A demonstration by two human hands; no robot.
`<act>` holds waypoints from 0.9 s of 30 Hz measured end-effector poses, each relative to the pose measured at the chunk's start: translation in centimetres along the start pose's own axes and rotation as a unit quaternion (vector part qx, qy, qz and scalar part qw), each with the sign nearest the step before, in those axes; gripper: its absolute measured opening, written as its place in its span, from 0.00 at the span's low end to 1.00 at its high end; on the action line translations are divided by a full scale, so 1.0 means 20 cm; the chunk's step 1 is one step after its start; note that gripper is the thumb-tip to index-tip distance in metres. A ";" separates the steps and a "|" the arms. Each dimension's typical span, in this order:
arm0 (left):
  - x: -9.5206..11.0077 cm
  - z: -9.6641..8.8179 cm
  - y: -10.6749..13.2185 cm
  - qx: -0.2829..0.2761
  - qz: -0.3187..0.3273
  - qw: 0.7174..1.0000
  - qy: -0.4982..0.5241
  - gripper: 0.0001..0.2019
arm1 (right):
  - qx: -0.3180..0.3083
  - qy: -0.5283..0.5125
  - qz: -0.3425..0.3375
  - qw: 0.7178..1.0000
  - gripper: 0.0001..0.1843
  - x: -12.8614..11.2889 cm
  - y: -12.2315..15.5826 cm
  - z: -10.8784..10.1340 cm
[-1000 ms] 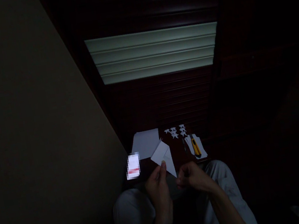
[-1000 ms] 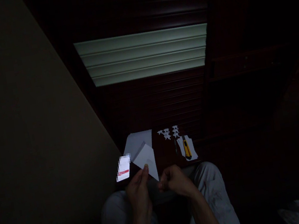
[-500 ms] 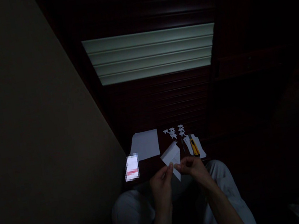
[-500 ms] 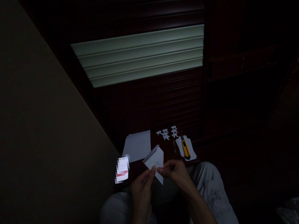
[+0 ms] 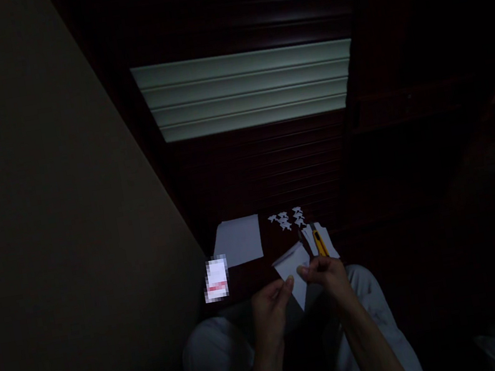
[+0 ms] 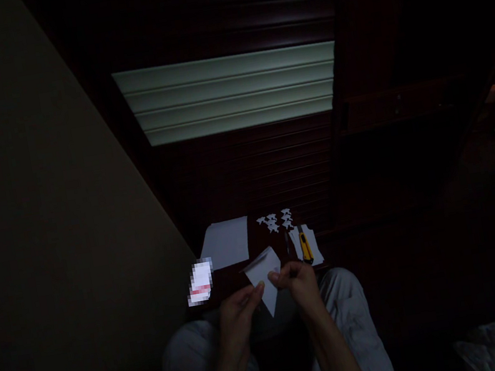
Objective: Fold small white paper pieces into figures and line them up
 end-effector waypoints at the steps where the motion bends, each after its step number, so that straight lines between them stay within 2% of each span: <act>1: 0.00 0.00 0.00 -0.002 -0.004 1.000 0.005 0.13 | 0.005 -0.006 0.006 1.000 0.16 0.01 0.00 0.00; 5: -0.01 0.02 0.00 -0.019 -0.019 0.999 0.021 0.12 | 0.018 -0.016 0.015 1.000 0.17 0.02 -0.01 -0.01; 11: -0.04 0.00 -0.01 -0.023 -0.018 1.000 -0.003 0.12 | 0.070 -0.048 0.029 0.996 0.19 0.05 -0.01 -0.06; 14: -0.06 0.01 -0.01 -0.027 -0.024 0.999 0.000 0.12 | 0.071 -0.062 0.009 0.996 0.20 0.06 -0.02 -0.05; 17: -0.06 -0.01 0.00 -0.003 -0.016 1.000 0.018 0.13 | 0.021 -0.036 -0.007 0.999 0.19 0.07 -0.02 0.00; 20: -0.06 -0.04 0.00 0.035 0.000 0.999 0.016 0.15 | -0.019 0.053 -0.031 0.998 0.18 0.06 -0.02 0.04; 23: -0.06 -0.05 0.00 0.053 0.003 0.999 -0.009 0.16 | 0.001 0.099 -0.050 0.994 0.19 0.06 -0.01 0.04; 27: -0.05 -0.06 0.00 0.074 0.003 0.997 -0.013 0.17 | 0.024 0.110 -0.057 0.992 0.17 0.06 0.00 0.03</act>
Point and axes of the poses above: each hand's wrist, its own y-axis away from the middle knuckle, its own z-axis out of the palm, x = y × z, the point moved 8 cm from there along -y, towards the middle knuckle, and after that the axes turned 3 degrees about -y, right-handed, at the moved point
